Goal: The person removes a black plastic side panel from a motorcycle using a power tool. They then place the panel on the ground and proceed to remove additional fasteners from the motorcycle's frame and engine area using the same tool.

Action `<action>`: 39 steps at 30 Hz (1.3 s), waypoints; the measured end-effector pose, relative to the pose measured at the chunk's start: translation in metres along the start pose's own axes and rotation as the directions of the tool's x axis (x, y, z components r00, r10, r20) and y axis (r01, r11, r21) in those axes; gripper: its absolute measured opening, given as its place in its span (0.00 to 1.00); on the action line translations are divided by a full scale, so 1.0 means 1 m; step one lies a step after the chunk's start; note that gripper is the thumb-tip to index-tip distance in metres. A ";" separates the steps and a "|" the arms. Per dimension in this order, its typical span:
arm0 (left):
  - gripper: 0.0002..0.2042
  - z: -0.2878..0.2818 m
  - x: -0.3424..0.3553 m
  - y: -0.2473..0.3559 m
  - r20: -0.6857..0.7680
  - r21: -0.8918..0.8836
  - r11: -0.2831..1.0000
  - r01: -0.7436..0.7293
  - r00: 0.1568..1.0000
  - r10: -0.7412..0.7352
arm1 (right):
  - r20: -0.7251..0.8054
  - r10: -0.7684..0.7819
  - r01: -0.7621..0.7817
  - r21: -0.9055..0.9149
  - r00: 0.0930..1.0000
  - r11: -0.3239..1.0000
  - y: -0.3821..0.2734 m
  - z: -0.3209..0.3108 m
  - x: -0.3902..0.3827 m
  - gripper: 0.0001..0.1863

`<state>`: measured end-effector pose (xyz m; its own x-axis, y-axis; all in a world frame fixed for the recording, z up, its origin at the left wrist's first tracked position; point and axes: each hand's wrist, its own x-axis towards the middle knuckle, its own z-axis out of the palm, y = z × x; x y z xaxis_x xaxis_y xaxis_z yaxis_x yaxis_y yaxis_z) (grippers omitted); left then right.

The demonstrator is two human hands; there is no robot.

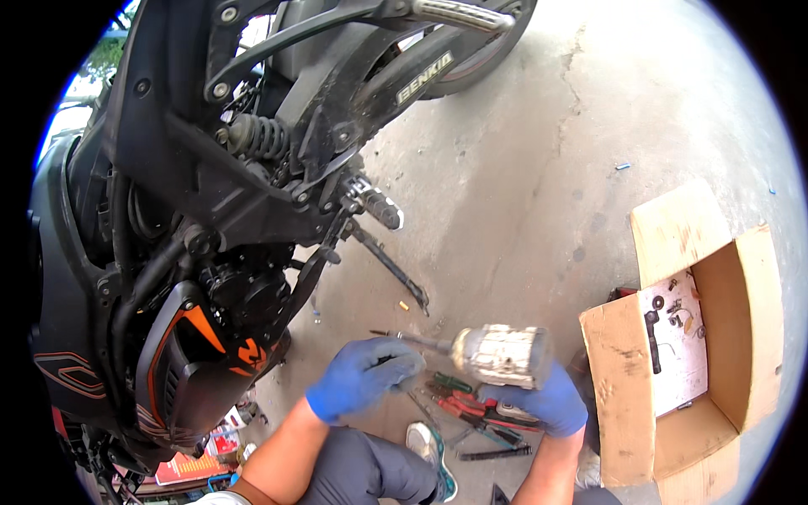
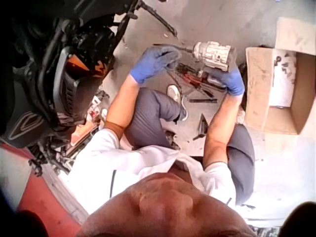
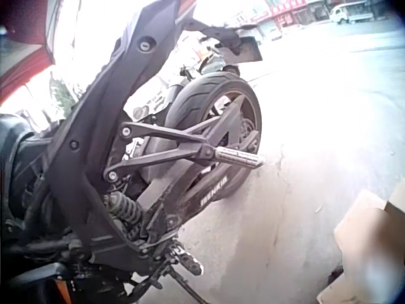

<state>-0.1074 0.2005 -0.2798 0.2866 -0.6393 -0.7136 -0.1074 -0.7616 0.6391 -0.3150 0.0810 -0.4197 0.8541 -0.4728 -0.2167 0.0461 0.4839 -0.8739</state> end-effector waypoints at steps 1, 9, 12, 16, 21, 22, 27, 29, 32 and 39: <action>0.15 -0.010 0.017 -0.010 0.059 0.036 0.999 0.012 0.998 -0.014 | -0.110 0.068 -0.051 0.157 0.992 0.986 0.007 -0.001 -0.002 0.32; 0.15 -0.074 0.098 -0.014 0.052 -0.196 0.980 -0.016 0.998 0.026 | -0.369 0.185 0.089 0.612 0.911 0.786 0.054 0.031 0.011 0.18; 0.12 -0.071 0.117 -0.006 -0.029 -0.698 0.670 -0.251 0.946 0.323 | -0.404 0.124 0.151 0.584 0.907 0.798 0.045 0.049 0.014 0.18; 0.11 -0.065 0.129 -0.009 -0.080 -0.793 0.549 -0.263 0.939 0.336 | -0.463 0.152 0.126 0.515 0.873 0.848 0.045 0.051 0.018 0.15; 0.12 -0.064 0.127 -0.038 -0.098 -0.838 0.516 -0.176 0.980 0.174 | -0.418 0.158 0.099 0.530 0.895 0.842 0.051 0.063 0.013 0.14; 0.12 -0.067 0.126 -0.042 -0.117 -0.827 0.532 -0.181 0.981 0.152 | -0.472 0.158 0.116 0.502 0.867 0.857 0.050 0.071 0.017 0.13; 0.12 -0.064 0.127 -0.051 -0.205 -0.795 0.569 -0.209 0.976 0.072 | -0.514 0.180 0.046 0.395 0.839 0.917 0.057 0.079 0.021 0.12; 0.12 -0.064 0.122 -0.047 -0.246 -0.796 0.564 -0.218 0.969 0.028 | -0.339 0.264 -0.056 0.517 0.903 0.854 0.061 0.072 0.017 0.13; 0.12 -0.063 0.114 -0.041 -0.344 -0.730 0.632 -0.259 0.939 -0.013 | -0.123 0.154 -0.055 0.581 0.980 0.812 0.091 0.071 0.023 0.21; 0.14 -0.087 0.105 -0.045 -0.538 -0.604 0.701 -0.380 0.843 -0.007 | 0.040 0.270 -0.222 0.691 0.962 0.688 0.106 0.120 0.040 0.18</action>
<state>0.0107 0.1772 -0.3582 0.7549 -0.4756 -0.4515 0.3908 -0.2266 0.8921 -0.2132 0.2015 -0.4684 0.8549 -0.2945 -0.4271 0.2002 0.9467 -0.2522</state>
